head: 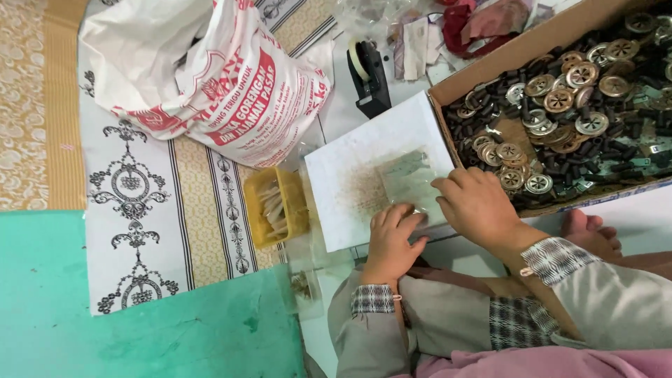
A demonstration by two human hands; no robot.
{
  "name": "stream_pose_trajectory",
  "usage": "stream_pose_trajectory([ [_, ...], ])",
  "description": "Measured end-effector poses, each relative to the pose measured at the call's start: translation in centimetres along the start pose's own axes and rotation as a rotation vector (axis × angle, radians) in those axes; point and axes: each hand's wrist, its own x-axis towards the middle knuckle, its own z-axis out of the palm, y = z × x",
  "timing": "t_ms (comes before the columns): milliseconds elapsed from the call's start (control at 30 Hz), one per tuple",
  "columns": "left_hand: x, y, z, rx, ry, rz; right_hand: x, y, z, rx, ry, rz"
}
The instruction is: Packing small metal decorative parts into plastic bags and sealing them with a stapler.
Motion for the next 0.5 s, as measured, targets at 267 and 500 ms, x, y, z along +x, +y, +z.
stream_pose_trajectory([
  [267,0.6,-0.1,0.0,0.023,-0.04,-0.029,-1.2,-1.6,0.2,-0.203,-0.248,-0.325],
  [500,0.4,-0.6,-0.7,0.03,0.144,0.087,-1.0,-1.0,-0.5,-0.023,-0.206,-0.251],
])
